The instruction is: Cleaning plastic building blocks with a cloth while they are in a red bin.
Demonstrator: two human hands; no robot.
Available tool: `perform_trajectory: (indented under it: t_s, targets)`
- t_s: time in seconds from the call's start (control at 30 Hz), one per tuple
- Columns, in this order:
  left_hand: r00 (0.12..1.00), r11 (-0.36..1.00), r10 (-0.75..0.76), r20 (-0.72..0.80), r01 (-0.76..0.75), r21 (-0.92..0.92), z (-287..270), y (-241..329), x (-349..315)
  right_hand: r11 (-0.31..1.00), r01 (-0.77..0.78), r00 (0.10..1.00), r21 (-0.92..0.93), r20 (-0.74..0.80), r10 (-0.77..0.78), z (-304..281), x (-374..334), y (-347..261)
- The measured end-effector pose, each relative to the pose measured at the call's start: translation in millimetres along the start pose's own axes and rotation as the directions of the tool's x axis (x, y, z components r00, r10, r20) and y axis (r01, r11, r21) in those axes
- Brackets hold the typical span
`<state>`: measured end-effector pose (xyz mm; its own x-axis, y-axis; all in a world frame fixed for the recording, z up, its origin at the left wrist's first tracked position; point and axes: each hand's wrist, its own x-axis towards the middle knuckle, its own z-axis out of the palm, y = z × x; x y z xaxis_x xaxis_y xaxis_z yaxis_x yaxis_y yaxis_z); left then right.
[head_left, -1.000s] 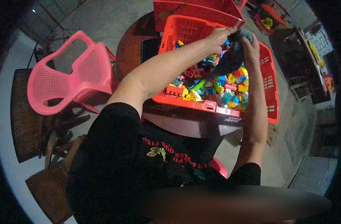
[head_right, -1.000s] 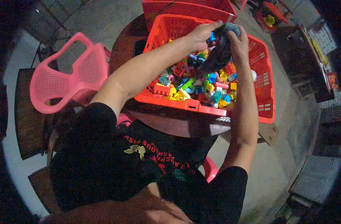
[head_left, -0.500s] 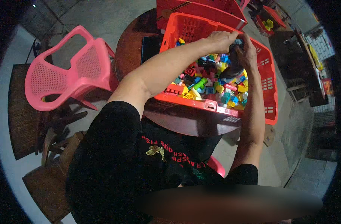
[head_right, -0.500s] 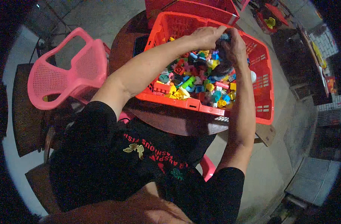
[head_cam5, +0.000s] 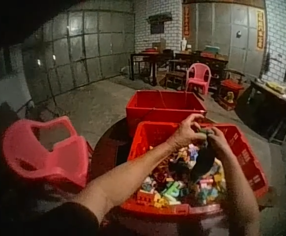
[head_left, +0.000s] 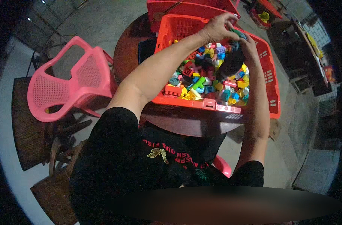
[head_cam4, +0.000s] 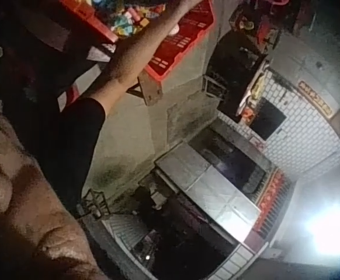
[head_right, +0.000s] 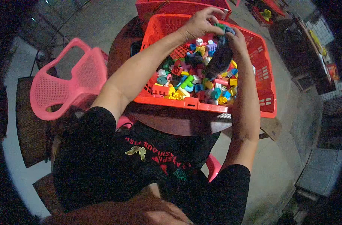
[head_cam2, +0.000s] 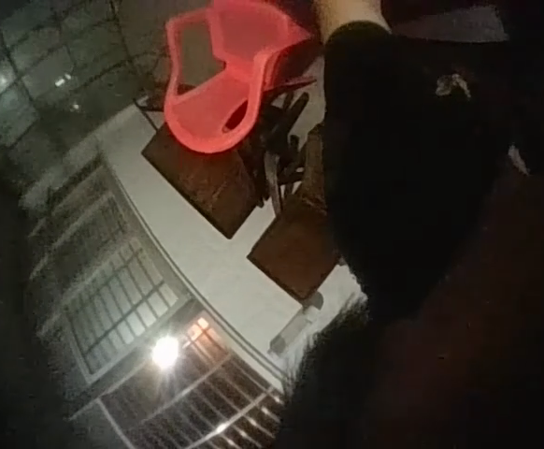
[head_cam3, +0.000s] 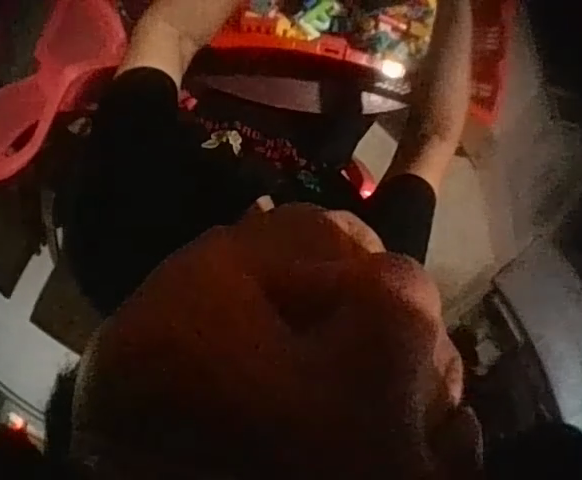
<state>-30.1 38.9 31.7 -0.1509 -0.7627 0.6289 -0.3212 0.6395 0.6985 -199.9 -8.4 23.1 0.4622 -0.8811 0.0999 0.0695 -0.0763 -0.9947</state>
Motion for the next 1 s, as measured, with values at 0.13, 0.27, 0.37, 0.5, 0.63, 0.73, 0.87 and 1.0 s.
perform_trajectory:
  t_s: [0.13,0.27,0.37,0.5,0.63,0.73,0.87,1.0]
  targets:
    - [0.951,0.908,-0.244,-0.191,0.155,-0.389,-6,-3,-1,1.0,0.019,1.0,0.013,-0.013,-0.019,13,-5,-6]
    - [0.86,0.627,-0.507,-0.067,0.314,-0.713,-2,4,-5,0.949,0.285,0.957,-0.137,-0.013,-0.289,21,-7,-5]
    - [0.86,0.663,-0.51,0.025,0.411,-0.626,5,19,-6,0.959,0.243,0.97,-0.148,0.057,-0.237,12,-5,-8]
    - [0.846,0.687,-0.529,0.065,0.472,-0.553,-1,14,-5,0.986,0.164,0.984,-0.04,0.071,-0.16,8,-4,-9]
    - [0.767,0.569,-0.624,0.148,0.576,-0.587,5,14,-12,0.307,0.506,0.728,-0.806,0.208,-0.654,20,-16,-10]
    - [0.747,0.507,-0.639,0.181,0.587,-0.632,13,-1,-13,0.087,0.384,0.767,-0.919,0.266,-0.584,30,-17,-13]
    - [0.929,0.916,-0.358,-0.097,0.329,-0.23,27,-8,-13,0.295,0.384,0.809,-0.875,0.165,-0.563,24,-8,10]
    - [0.959,0.913,0.209,-0.194,-0.12,0.389,28,4,-10,0.825,0.369,0.92,-0.427,0.042,-0.39,12,-2,6]
